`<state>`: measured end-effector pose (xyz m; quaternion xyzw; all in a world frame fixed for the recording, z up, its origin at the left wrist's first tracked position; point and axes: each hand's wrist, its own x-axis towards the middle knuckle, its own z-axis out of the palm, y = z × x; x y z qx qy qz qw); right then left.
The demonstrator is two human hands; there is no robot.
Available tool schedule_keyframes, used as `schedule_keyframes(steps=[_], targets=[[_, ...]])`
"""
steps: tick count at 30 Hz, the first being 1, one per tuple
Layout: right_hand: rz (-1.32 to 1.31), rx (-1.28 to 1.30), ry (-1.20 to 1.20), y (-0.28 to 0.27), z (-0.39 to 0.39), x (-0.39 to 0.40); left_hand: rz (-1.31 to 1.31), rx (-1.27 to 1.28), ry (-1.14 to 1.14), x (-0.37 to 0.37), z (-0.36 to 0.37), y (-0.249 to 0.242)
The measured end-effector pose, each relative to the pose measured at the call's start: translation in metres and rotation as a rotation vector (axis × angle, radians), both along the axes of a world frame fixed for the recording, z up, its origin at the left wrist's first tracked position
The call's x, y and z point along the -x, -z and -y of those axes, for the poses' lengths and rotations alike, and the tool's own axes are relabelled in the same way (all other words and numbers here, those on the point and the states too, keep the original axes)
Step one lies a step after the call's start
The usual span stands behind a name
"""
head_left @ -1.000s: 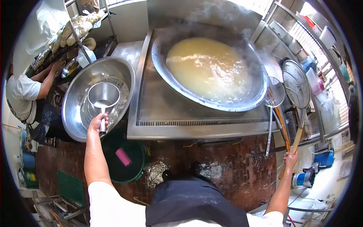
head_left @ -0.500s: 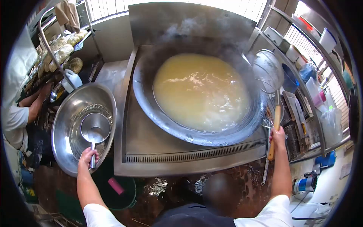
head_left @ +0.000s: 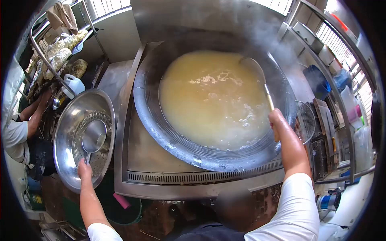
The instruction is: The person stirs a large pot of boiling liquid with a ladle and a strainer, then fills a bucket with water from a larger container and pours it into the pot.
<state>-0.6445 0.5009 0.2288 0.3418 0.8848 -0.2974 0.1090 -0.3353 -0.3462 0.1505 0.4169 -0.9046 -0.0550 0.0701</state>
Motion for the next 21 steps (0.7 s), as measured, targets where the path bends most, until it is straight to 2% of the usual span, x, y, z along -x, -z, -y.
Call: schedule_keyframes(steps=[1,2,3,5,7,9,10,12,15,18,19,21], targets=[[0.008,0.001,-0.008,0.001,0.011,0.002,-0.092,0.053,-0.038,-0.002,-0.007,-0.003],[0.038,-0.009,-0.057,0.001,0.018,0.006,-0.222,0.087,0.054,-0.005,-0.015,-0.008],[0.061,-0.018,-0.103,-0.003,0.025,0.009,-0.224,0.089,0.052,-0.008,-0.033,-0.02],[0.048,-0.012,-0.116,-0.009,0.038,0.007,-0.512,0.181,0.314,-0.022,-0.09,-0.052],[0.252,0.054,-0.275,-0.004,0.044,0.008,-0.591,0.093,0.382,-0.051,-0.152,-0.066],[0.265,0.098,-0.325,-0.008,0.058,-0.006,-0.645,-0.001,0.505,-0.086,-0.214,-0.06],[0.274,0.115,-0.369,-0.01,0.069,-0.015,-0.619,-0.09,0.502,-0.102,-0.257,-0.065],[0.292,0.164,-0.419,-0.012,0.086,-0.034,-0.473,-0.267,0.603,-0.15,-0.305,-0.031],[0.298,0.3,-0.495,-0.005,0.096,-0.058,-0.1,-0.847,0.378,-0.233,-0.347,0.03],[0.384,0.493,-0.445,-0.019,0.113,-0.092,0.283,-0.915,0.278,-0.27,-0.334,0.056],[0.425,0.58,-0.404,-0.027,0.119,-0.107,0.339,-0.987,0.195,-0.289,-0.317,0.09],[0.497,0.846,-0.377,-0.018,0.118,-0.132,0.346,-0.992,0.122,-0.297,-0.295,0.092]])
